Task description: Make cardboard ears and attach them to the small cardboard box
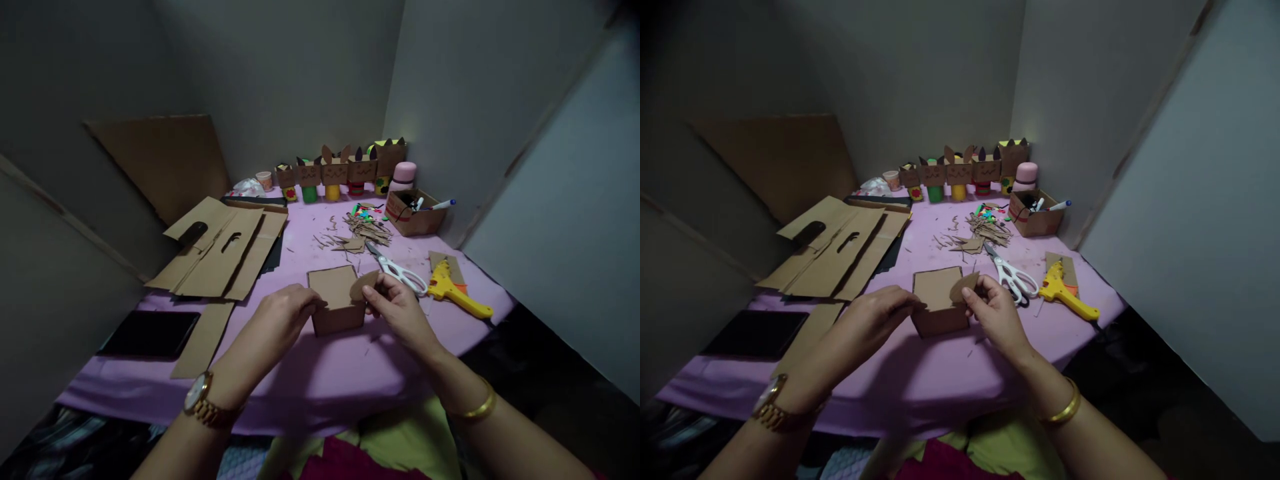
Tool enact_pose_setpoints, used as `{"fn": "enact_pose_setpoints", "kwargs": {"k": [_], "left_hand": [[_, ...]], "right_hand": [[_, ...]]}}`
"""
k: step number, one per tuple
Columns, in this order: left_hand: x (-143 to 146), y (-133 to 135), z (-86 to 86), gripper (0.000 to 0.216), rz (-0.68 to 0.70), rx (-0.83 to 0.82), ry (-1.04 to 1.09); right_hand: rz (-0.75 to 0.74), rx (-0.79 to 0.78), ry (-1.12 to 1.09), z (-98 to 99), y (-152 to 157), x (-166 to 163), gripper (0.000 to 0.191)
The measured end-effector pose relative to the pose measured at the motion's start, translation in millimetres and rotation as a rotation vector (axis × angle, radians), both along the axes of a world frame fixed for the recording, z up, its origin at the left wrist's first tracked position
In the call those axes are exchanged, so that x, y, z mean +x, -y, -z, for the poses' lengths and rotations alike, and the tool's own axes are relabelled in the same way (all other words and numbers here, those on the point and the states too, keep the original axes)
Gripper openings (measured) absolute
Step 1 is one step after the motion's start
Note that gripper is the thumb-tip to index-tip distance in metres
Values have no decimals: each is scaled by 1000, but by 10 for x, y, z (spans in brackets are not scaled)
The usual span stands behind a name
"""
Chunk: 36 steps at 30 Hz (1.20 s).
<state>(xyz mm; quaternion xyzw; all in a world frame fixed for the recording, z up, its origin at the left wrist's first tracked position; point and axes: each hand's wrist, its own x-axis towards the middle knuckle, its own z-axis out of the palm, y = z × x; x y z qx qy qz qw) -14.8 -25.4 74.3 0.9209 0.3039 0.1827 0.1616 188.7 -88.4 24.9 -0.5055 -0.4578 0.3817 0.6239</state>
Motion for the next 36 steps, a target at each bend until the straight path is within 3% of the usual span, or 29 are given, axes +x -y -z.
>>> {"fn": "enact_pose_setpoints", "kwargs": {"k": [7, 16, 31, 36], "left_hand": [[75, -35, -157, 27, 113, 90, -246], [240, -59, -243, 29, 122, 119, -371], [157, 4, -217, 20, 140, 11, -193], [155, -47, -192, 25, 136, 14, -176]], "right_hand": [[-6, 12, -6, -16, -7, -4, 26], [-22, 10, -4, -4, -5, 2, 25], [-84, 57, 180, -20, -22, 63, 16], [-131, 80, 349, -80, -23, 130, 16]]}}
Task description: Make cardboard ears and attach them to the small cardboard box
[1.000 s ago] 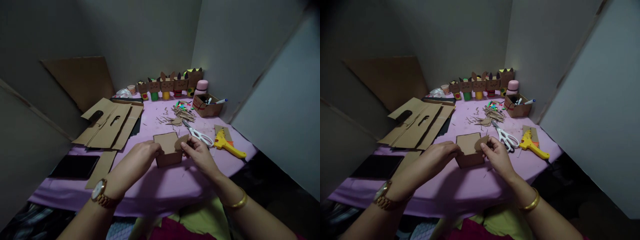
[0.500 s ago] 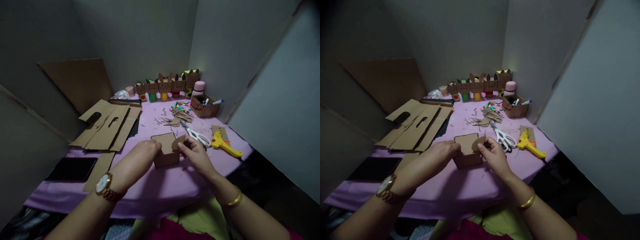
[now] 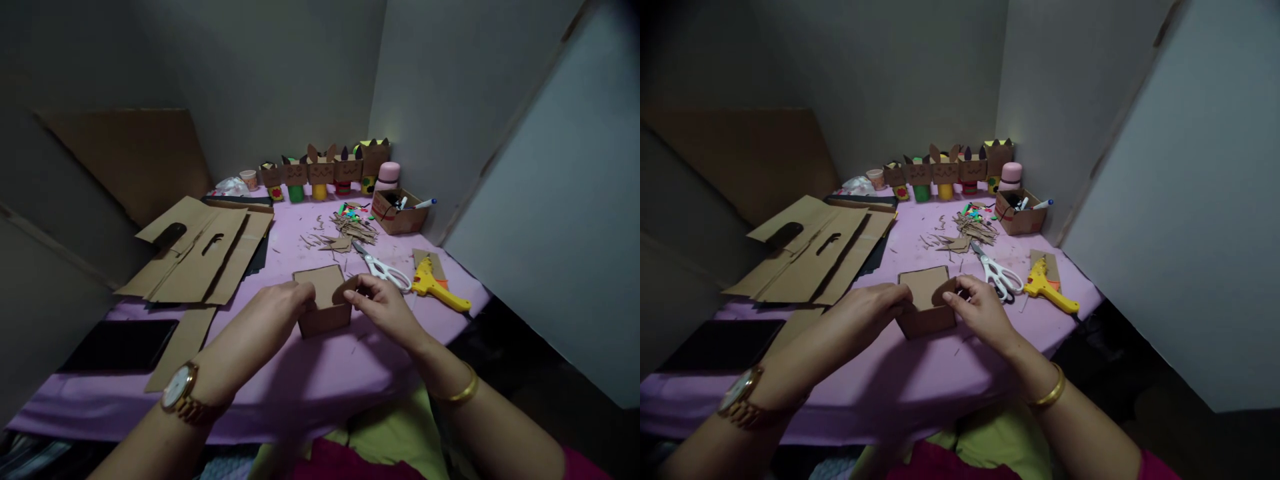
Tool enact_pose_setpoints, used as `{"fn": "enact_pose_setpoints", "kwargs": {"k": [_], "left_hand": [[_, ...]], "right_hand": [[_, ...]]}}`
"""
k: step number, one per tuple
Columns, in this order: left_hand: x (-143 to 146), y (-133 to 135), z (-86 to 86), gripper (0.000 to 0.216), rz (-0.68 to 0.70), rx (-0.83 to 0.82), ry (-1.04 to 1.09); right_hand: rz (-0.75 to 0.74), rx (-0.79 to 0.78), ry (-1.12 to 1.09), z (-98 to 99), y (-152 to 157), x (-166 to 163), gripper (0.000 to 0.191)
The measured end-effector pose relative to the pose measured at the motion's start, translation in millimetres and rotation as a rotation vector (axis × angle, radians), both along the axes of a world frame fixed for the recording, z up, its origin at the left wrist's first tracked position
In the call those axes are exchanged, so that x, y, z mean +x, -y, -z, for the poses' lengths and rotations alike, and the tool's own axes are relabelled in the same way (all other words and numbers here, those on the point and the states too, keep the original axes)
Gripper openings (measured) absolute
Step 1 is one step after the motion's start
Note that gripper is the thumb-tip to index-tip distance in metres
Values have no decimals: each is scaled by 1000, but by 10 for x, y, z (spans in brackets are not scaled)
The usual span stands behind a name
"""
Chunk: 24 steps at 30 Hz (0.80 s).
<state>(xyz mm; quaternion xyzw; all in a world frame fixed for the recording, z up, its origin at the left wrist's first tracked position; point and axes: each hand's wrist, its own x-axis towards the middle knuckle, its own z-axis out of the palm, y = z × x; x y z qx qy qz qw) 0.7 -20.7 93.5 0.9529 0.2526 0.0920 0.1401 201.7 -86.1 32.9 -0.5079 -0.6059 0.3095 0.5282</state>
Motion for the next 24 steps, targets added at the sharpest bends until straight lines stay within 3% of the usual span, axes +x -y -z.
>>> {"fn": "enact_pose_setpoints", "kwargs": {"k": [10, 21, 24], "left_hand": [[-15, -12, 18, 30, -22, 2, 15], [-29, -20, 128, 17, -76, -22, 81], [-38, 22, 142, 24, -131, -56, 116]], "right_hand": [[79, 89, 407, -125, 28, 28, 14], [56, 54, 332, -79, -1, 8, 11], [72, 55, 315, -75, 6, 5, 11]]}}
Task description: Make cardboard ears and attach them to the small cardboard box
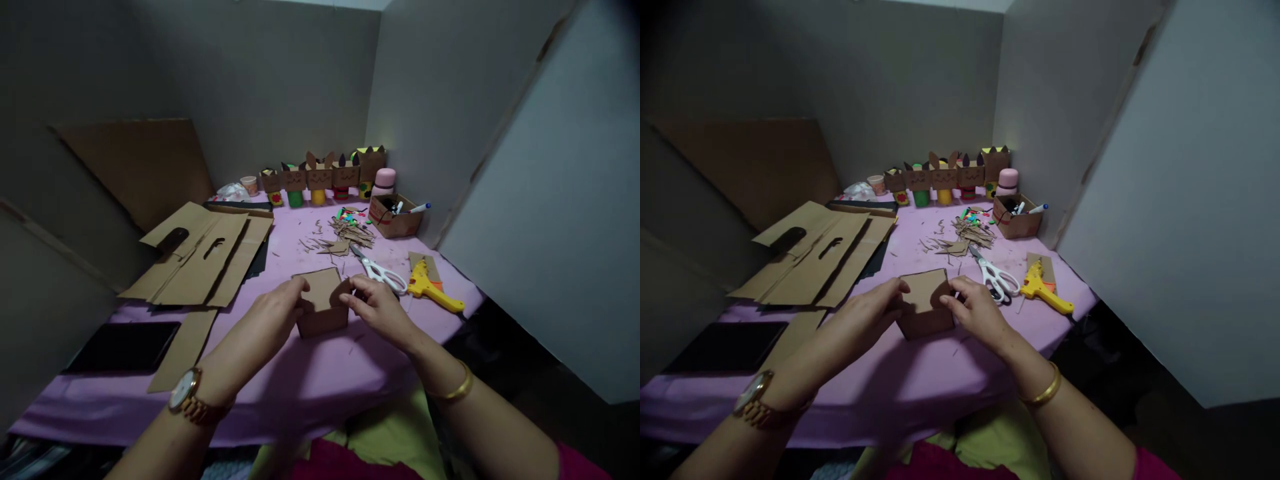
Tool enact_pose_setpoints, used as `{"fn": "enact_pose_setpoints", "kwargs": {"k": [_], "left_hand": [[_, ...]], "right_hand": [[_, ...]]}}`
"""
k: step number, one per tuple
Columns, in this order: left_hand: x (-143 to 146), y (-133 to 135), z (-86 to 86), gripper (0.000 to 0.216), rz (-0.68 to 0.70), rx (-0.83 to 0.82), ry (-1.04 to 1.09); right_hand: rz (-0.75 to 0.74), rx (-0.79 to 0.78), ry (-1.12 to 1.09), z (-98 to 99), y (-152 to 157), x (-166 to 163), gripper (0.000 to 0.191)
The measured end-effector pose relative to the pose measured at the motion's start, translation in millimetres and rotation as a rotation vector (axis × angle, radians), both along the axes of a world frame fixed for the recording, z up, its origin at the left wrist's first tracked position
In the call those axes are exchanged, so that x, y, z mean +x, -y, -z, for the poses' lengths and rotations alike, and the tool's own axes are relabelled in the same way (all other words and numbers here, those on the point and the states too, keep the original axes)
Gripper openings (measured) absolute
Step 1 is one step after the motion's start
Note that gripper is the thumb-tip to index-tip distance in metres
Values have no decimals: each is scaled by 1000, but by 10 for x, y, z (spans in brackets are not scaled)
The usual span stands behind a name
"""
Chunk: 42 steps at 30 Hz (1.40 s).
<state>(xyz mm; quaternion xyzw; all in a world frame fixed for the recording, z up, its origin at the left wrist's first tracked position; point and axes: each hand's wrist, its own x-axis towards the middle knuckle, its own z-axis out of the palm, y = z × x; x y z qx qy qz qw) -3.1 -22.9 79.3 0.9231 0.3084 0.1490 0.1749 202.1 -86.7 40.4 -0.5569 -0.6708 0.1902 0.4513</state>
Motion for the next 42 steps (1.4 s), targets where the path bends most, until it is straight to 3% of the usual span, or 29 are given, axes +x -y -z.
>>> {"fn": "enact_pose_setpoints", "kwargs": {"k": [5, 22, 30, 35, 38, 42], "left_hand": [[-20, 37, -22, 10, -50, -84, 36], [-39, -35, -135, 19, 51, 22, -2], [-12, 11, -22, 15, -3, -4, 36], [-18, 38, 53, 26, -75, -43, 93], [-34, 49, 44, 9, -55, -44, 83], [-53, 51, 20, 12, -6, -26, 56]], "right_hand": [[25, 14, -37, 30, 7, -11, 14], [25, 21, -64, 52, 17, -8, 11], [17, 19, -67, 56, 14, -8, 12], [15, 12, -52, 55, 19, -8, 14], [3, 13, -56, 59, 17, -10, 15], [-7, 1, -70, 67, 16, -11, 14]]}}
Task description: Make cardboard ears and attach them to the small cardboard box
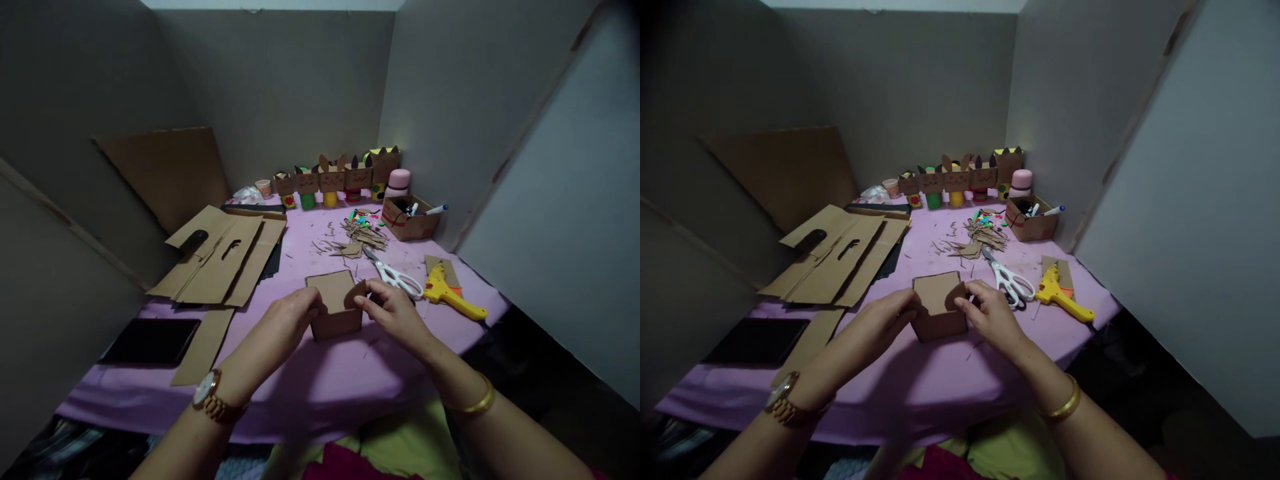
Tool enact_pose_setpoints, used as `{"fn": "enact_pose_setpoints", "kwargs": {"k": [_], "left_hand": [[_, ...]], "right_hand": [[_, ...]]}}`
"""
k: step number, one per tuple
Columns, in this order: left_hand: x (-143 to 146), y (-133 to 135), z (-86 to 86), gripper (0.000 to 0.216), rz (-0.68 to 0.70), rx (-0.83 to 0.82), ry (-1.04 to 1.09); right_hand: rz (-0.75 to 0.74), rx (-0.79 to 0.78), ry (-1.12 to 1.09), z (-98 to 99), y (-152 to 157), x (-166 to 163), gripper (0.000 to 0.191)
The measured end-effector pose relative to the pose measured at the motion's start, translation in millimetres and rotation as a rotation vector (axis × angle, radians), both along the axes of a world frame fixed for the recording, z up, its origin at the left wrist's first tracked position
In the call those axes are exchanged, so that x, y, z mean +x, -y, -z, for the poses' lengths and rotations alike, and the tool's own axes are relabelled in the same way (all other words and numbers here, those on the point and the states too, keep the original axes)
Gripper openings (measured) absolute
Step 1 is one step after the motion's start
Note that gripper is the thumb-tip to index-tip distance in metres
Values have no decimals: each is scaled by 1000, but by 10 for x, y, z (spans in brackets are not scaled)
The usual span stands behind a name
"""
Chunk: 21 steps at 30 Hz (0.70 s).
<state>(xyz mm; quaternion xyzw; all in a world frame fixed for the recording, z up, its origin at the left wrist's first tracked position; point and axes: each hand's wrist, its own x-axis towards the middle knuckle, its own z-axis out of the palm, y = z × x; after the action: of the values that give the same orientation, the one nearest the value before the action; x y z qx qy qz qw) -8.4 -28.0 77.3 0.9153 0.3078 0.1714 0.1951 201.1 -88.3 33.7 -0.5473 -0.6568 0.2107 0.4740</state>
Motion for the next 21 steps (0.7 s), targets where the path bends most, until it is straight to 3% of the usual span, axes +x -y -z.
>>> {"fn": "enact_pose_setpoints", "kwargs": {"k": [7, 18, 21], "left_hand": [[1, -25, 0, 18, 80, 22, -17], [-1, 15, 74, 16, 56, 27, -8], [4, 2, 136, 37, 19, 11, 30]], "right_hand": [[23, 8, 20, -9, 5, -3, 15], [52, 26, 45, 25, -10, -20, 14], [59, 33, 78, 13, -10, 5, 13]]}}
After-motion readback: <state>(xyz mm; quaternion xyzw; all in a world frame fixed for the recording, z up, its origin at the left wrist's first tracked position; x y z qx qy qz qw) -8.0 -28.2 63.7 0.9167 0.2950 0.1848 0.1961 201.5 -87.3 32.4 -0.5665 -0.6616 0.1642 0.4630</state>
